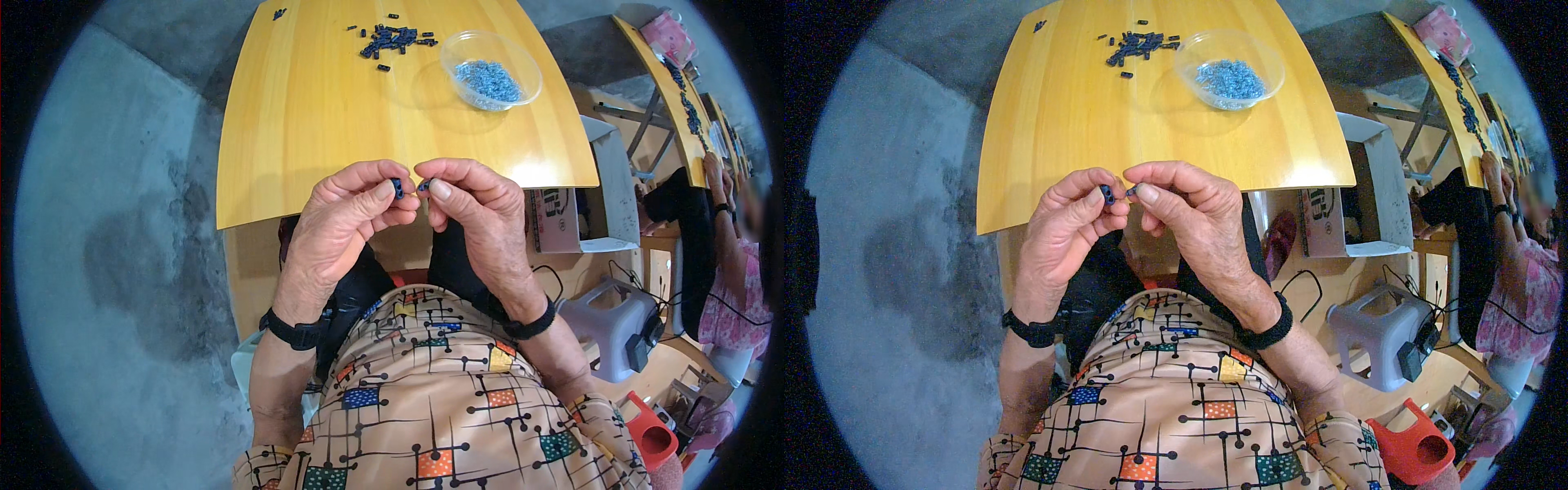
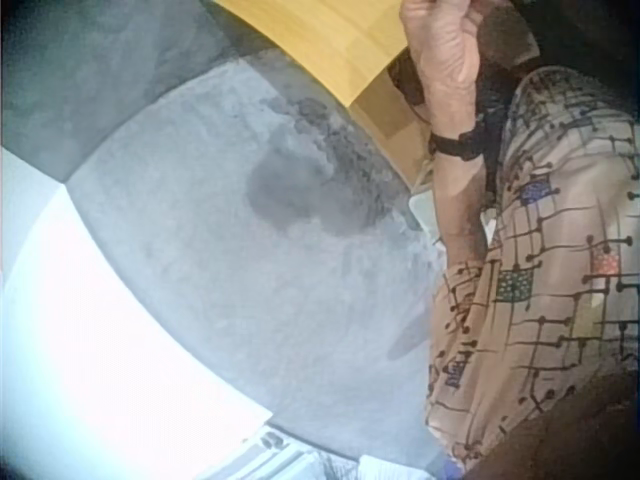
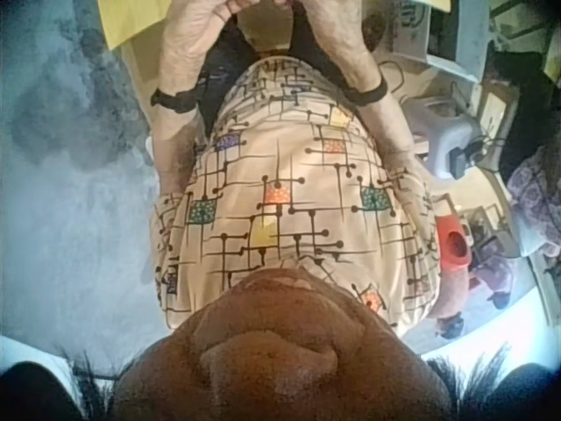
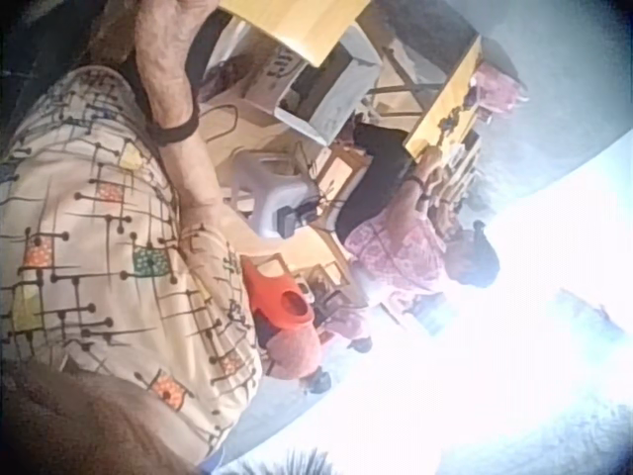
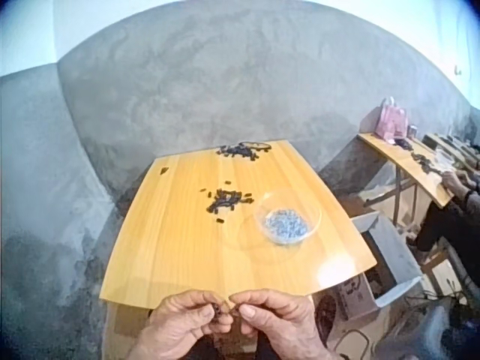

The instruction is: Manually assembling small blue plastic components into black housings.

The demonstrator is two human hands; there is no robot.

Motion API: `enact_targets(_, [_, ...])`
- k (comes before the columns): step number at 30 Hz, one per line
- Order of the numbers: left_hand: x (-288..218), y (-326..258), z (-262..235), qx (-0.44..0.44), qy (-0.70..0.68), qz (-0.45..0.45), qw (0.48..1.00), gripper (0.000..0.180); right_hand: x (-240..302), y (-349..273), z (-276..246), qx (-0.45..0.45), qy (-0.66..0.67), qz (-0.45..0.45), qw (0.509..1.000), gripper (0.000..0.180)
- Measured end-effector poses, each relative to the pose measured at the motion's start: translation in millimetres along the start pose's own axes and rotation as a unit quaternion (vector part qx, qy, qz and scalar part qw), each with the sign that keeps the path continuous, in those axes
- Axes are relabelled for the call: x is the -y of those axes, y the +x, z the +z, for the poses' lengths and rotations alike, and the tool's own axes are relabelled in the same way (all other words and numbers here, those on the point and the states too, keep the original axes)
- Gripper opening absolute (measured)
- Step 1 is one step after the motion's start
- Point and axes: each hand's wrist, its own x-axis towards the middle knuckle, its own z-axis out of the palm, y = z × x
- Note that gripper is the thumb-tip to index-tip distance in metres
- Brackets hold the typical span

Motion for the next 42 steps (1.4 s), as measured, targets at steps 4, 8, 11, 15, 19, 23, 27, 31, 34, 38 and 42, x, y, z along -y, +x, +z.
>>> enact_targets(4, [-0.4, -6.6, -0.2, -0.004, 0.029, 0.017, 0.999, 0.023, -0.1, -1.3, 7.0, -0.023, 0.005, -0.003, 1.0, 0.019])
enact_targets(8, [-1.8, -8.9, -2.5, -0.01, 0.021, 0.012, 1.0, 0.025, -0.4, -0.9, 8.2, 0.002, -0.048, -0.015, 0.999, 0.017])
enact_targets(11, [-0.5, -10.1, -5.6, -0.062, 0.079, 0.018, 0.995, 0.025, 1.1, -0.1, 9.1, 0.039, -0.107, -0.028, 0.993, 0.016])
enact_targets(15, [4.3, -8.8, -11.0, -0.102, 0.116, 0.033, 0.988, 0.022, -8.3, 3.2, 9.4, 0.045, -0.151, -0.055, 0.986, 0.015])
enact_targets(19, [4.9, -7.7, -14.5, -0.131, 0.123, 0.029, 0.983, 0.018, -13.7, 5.8, 9.9, 0.032, -0.148, -0.043, 0.988, 0.014])
enact_targets(23, [9.3, -6.3, -14.0, -0.152, 0.136, 0.042, 0.978, 0.018, -14.1, 5.9, 13.2, 0.012, -0.148, -0.013, 0.989, 0.012])
enact_targets(27, [14.4, -3.6, -12.0, -0.149, 0.148, 0.057, 0.976, 0.019, -18.6, 5.2, 11.7, -0.011, -0.143, -0.004, 0.99, 0.012])
enact_targets(31, [17.4, -5.0, -7.0, -0.156, 0.149, 0.064, 0.974, 0.02, -23.9, 4.0, 8.3, -0.029, -0.158, -0.034, 0.986, 0.011])
enact_targets(34, [20.4, -5.6, -2.6, -0.148, 0.171, 0.086, 0.97, 0.019, -22.8, 3.4, 7.8, -0.034, -0.157, -0.039, 0.986, 0.01])
enact_targets(38, [23.7, -6.2, -1.9, -0.146, 0.181, 0.097, 0.968, 0.018, -23.2, 1.7, 5.4, -0.033, -0.164, -0.046, 0.985, 0.011])
enact_targets(42, [26.9, -8.0, 0.1, -0.165, 0.239, 0.131, 0.948, 0.016, -19.6, -0.1, 2.6, -0.011, -0.033, 0.022, 0.999, 0.013])
